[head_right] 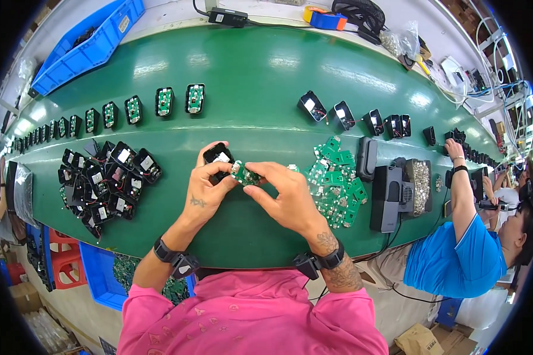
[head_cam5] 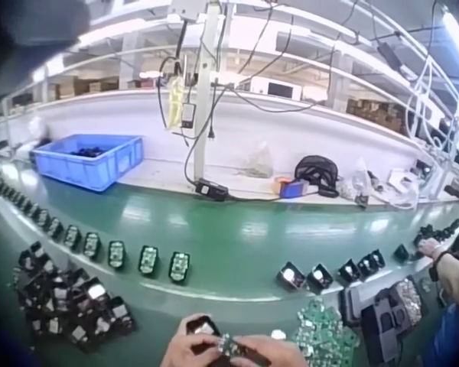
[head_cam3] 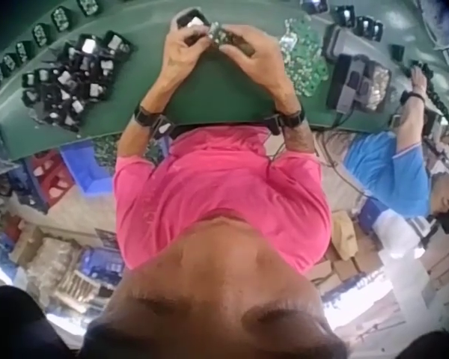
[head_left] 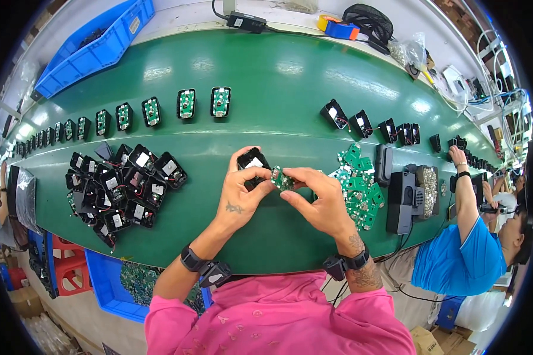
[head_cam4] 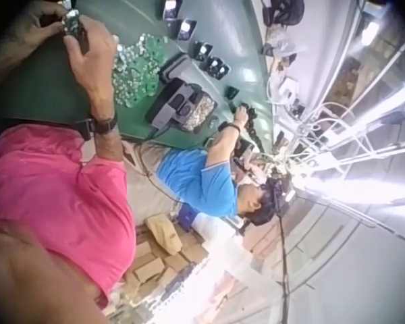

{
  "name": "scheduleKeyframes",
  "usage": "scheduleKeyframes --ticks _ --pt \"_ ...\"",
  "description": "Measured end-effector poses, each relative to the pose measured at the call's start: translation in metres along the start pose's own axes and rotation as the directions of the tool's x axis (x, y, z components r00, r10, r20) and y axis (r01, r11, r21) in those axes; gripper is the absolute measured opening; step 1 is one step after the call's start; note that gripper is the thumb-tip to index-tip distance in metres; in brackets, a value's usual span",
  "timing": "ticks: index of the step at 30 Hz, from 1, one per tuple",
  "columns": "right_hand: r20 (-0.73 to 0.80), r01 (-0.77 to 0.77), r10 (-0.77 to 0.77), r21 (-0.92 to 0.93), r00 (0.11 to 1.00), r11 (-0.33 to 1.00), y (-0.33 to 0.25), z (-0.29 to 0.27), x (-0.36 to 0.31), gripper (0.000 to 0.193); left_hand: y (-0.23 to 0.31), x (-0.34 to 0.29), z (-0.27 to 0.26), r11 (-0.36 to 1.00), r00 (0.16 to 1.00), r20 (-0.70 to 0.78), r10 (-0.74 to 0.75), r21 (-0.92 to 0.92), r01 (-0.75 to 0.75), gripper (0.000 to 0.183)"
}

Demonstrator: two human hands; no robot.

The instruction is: The person assembles electronic devices by picking up a black plastic housing and a green circuit board, fitting the board into the housing, and pressing them together before placing the unit on the conveyor belt.

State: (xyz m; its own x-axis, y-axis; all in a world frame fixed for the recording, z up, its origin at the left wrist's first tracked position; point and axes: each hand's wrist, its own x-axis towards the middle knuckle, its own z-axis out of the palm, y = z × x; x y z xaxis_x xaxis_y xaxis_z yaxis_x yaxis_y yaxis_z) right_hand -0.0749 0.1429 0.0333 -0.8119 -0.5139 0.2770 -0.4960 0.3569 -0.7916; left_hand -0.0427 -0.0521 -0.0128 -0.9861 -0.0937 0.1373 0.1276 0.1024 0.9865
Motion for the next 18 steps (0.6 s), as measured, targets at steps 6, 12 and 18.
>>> scheduleKeyframes --ticks 6,12,18 --pt "0.035 0.019 -0.017 -0.069 0.999 0.997 0.005 -0.011 -0.004 0.033 0.004 -0.001 0.002 1.0 0.999 0.049 -0.012 0.018 0.011 0.012" --pt "0.061 -0.058 0.057 0.006 0.996 0.998 0.002 -0.011 -0.005 0.034 0.0 0.002 0.003 1.0 0.998 0.056 -0.02 -0.012 0.02 0.01" --pt "-0.008 0.03 -0.029 0.018 1.0 0.999 0.018 -0.004 -0.007 0.039 0.001 -0.002 0.007 0.904 0.973 0.186 -0.136 -0.378 0.198 0.055"
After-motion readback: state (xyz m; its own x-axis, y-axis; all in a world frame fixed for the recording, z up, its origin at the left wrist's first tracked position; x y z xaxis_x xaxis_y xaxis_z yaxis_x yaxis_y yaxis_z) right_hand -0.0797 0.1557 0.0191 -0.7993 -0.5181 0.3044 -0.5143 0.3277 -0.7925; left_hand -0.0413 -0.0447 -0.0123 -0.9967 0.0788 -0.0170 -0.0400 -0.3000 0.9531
